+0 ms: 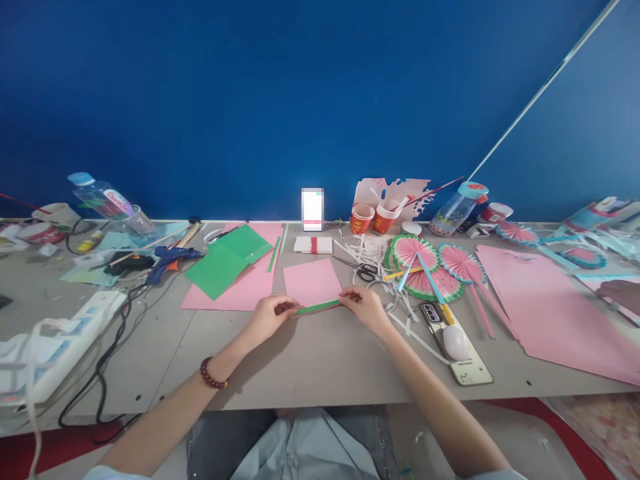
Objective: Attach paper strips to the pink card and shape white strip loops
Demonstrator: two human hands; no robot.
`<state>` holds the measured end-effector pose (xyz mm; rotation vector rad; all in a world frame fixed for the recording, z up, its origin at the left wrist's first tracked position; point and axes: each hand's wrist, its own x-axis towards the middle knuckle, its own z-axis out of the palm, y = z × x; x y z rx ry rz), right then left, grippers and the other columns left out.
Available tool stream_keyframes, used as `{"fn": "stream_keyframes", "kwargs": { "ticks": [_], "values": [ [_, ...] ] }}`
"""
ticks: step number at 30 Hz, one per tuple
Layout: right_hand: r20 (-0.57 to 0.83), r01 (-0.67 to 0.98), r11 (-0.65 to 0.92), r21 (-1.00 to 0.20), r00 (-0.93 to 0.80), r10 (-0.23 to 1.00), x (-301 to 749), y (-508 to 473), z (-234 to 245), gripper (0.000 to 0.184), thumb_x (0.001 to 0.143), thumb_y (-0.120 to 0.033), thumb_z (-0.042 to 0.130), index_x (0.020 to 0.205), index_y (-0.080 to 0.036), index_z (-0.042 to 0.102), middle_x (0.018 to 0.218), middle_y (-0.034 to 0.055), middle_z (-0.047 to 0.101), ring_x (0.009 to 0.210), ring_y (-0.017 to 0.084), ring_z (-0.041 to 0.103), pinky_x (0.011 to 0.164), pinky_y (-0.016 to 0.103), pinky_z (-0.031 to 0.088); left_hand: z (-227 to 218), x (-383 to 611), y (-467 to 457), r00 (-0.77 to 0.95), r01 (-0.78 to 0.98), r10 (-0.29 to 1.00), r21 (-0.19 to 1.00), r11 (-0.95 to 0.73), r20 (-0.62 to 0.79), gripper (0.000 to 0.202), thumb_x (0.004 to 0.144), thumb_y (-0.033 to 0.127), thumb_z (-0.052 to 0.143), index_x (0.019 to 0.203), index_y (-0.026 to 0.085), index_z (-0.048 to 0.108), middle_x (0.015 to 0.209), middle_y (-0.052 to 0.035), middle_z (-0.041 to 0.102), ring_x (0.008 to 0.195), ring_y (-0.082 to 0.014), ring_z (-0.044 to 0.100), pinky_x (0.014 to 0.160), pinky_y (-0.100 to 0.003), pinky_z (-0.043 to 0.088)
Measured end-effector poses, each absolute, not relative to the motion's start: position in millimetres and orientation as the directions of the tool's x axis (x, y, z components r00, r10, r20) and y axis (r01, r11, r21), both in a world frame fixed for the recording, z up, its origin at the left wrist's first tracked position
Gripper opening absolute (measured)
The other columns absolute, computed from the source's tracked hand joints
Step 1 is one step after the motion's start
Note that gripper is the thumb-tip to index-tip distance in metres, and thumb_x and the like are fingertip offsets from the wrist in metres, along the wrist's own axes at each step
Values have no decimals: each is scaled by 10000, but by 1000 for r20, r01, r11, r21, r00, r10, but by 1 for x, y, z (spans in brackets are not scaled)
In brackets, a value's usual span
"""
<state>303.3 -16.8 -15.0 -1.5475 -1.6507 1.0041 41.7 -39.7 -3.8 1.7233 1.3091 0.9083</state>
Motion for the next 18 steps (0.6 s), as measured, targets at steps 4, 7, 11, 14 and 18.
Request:
{"fn": "stream_keyframes", "kwargs": {
  "ticks": [4,7,11,14,18],
  "values": [
    [-134,462,-51,-885,-148,980,307,-10,-11,319,631,-411,676,829,-162,663,605,-7,590,545,126,508,529,243,391,-2,42,-41,221,436,974,888,-146,52,105,760,212,625,819,197,710,778,-31,721,699,-164,645,641,-259,500],
    [-194,465,-93,-880,-174,966,308,-5,-7,294,620,-410,670,771,-159,656,608,-5,596,561,122,517,542,238,389,-2,42,-42,214,438,976,888,-140,48,102,756,207,623,816,194,705,788,-29,723,696,-161,641,655,-260,498],
    [-265,503,-121,-856,-225,938,310,-1,-2,262,634,-413,653,716,-163,664,596,-6,601,546,113,496,520,229,359,-6,43,-43,223,440,973,885,-152,56,115,767,235,612,831,189,696,801,-37,720,695,-162,633,656,-263,497],
    [-286,527,-121,-841,-243,927,310,2,3,238,648,-394,645,715,-168,679,532,-27,562,496,100,450,486,223,327,-8,43,-44,228,448,971,878,-166,68,121,765,237,612,837,186,695,806,-40,712,689,-161,625,648,-262,490],
    [-291,559,-118,-821,-232,928,308,3,7,211,640,-377,647,678,-174,692,476,-38,531,464,99,428,469,226,313,-8,44,-44,226,463,971,868,-178,78,114,761,229,621,835,188,698,780,-36,695,673,-157,611,640,-262,481]
  ]
}}
